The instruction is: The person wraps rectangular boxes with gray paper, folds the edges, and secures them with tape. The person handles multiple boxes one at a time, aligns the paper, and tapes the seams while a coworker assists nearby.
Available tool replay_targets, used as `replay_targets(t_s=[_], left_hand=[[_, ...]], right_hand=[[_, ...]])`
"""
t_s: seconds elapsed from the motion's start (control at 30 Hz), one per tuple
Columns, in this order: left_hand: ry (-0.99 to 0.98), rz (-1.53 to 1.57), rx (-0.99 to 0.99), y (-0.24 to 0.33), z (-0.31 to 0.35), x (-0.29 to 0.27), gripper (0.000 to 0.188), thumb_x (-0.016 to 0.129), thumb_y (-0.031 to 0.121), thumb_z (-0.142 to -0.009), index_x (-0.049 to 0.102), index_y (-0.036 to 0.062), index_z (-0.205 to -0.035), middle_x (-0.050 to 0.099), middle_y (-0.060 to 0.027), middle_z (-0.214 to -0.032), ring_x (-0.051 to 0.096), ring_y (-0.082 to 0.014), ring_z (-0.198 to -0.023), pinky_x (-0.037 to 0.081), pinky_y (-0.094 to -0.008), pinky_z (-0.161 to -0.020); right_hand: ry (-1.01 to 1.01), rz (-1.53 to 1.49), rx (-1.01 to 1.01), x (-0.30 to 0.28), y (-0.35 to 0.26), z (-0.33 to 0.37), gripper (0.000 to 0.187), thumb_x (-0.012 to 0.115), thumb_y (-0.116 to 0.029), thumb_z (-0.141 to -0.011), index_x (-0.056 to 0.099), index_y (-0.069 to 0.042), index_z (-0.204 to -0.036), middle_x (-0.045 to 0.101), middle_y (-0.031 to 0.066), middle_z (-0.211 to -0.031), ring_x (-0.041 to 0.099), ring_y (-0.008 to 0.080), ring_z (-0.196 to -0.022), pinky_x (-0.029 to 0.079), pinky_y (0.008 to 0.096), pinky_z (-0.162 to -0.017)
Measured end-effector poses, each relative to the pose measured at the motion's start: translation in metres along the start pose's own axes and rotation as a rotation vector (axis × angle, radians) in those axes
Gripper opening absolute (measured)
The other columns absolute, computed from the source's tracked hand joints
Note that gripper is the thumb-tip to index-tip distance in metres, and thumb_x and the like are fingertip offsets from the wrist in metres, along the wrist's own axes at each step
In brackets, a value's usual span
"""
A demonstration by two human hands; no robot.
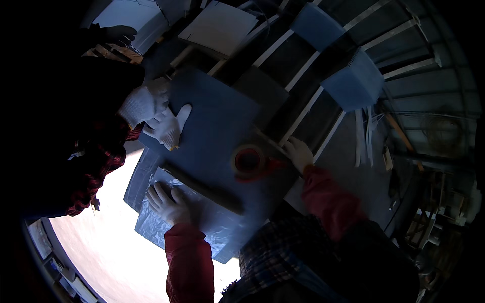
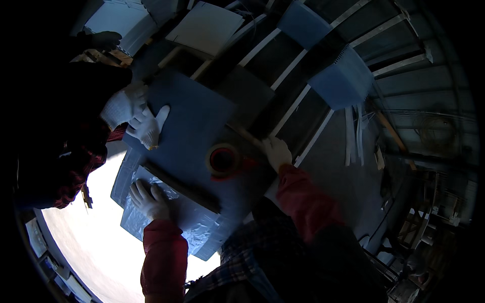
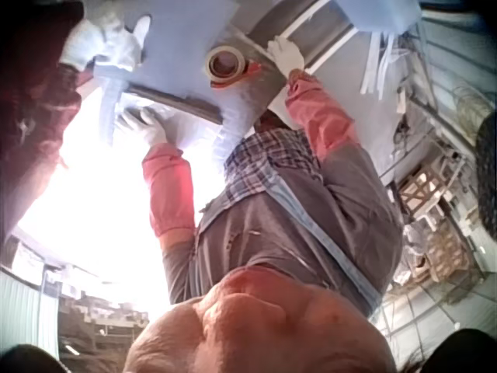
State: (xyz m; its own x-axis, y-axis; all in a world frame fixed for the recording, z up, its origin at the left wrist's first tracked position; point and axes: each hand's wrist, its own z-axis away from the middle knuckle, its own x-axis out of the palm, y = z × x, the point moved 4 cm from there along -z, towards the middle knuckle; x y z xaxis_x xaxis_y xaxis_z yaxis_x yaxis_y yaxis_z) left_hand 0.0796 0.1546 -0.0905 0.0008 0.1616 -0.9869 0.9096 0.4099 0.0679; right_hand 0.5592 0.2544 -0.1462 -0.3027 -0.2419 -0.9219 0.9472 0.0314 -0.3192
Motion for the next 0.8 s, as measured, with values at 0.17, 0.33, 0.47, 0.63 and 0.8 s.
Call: replay_targets(t_s=[0.17,0.33,0.47,0.63,0.8], left_hand=[[-0.012,-0.026,-0.009,-0.001,-0.001,0.004,0.064,0.051,0.047,-0.104,0.043,0.0112,-0.157,0.039,-0.021,-0.163,0.034,-0.0427,-0.151,0.026,-0.0571,-0.123],[-0.023,-0.09,-0.016,-0.007,-0.002,0.008,0.063,0.05,0.047,-0.106,0.043,0.0125,-0.158,0.04,-0.0192,-0.163,0.034,-0.0414,-0.151,0.028,-0.0559,-0.123],[-0.017,-0.104,-0.023,-0.01,-0.003,0.012,0.063,0.049,0.048,-0.106,0.043,0.0123,-0.158,0.041,-0.0182,-0.162,0.035,-0.0408,-0.151,0.029,-0.0557,-0.123],[-0.022,-0.112,-0.018,-0.009,-0.003,0.011,0.062,0.047,0.048,-0.107,0.045,0.0107,-0.156,0.041,-0.0187,-0.162,0.036,-0.041,-0.15,0.03,-0.0536,-0.123],[-0.023,-0.071,-0.008,-0.007,-0.002,0.009,0.061,0.045,0.048,-0.108,0.043,0.0107,-0.156,0.039,-0.0185,-0.163,0.034,-0.0398,-0.151,0.028,-0.0524,-0.125]], right_hand=[[-0.165,-0.325,0.322,0.013,0.026,0.043,0.038,0.046,-0.018,-0.105,0.058,-0.002,-0.138,0.062,0.0251,-0.136,0.06,0.0443,-0.123,0.048,0.0474,-0.103],[-0.147,-0.533,0.446,0.045,0.053,0.076,0.034,0.047,-0.01,-0.103,0.061,-0.001,-0.133,0.061,0.0274,-0.138,0.065,0.0444,-0.113,0.055,0.0475,-0.09],[-0.404,-0.077,0.239,0.078,0.06,0.1,0.042,0.048,-0.015,-0.102,0.06,-0.003,-0.14,0.064,0.0211,-0.139,0.063,0.0374,-0.122,0.05,0.0444,-0.104],[-0.424,-0.01,0.14,0.087,0.039,0.14,0.036,0.049,-0.02,-0.104,0.067,-0.008,-0.133,0.067,0.0167,-0.135,0.065,0.0364,-0.119,0.05,0.0442,-0.105],[-0.522,-0.342,0.501,0.101,0.03,0.179,0.038,0.046,-0.037,-0.108,0.07,-0.009,-0.121,0.071,0.02,-0.122,0.069,0.038,-0.108,0.052,0.0462,-0.098]])
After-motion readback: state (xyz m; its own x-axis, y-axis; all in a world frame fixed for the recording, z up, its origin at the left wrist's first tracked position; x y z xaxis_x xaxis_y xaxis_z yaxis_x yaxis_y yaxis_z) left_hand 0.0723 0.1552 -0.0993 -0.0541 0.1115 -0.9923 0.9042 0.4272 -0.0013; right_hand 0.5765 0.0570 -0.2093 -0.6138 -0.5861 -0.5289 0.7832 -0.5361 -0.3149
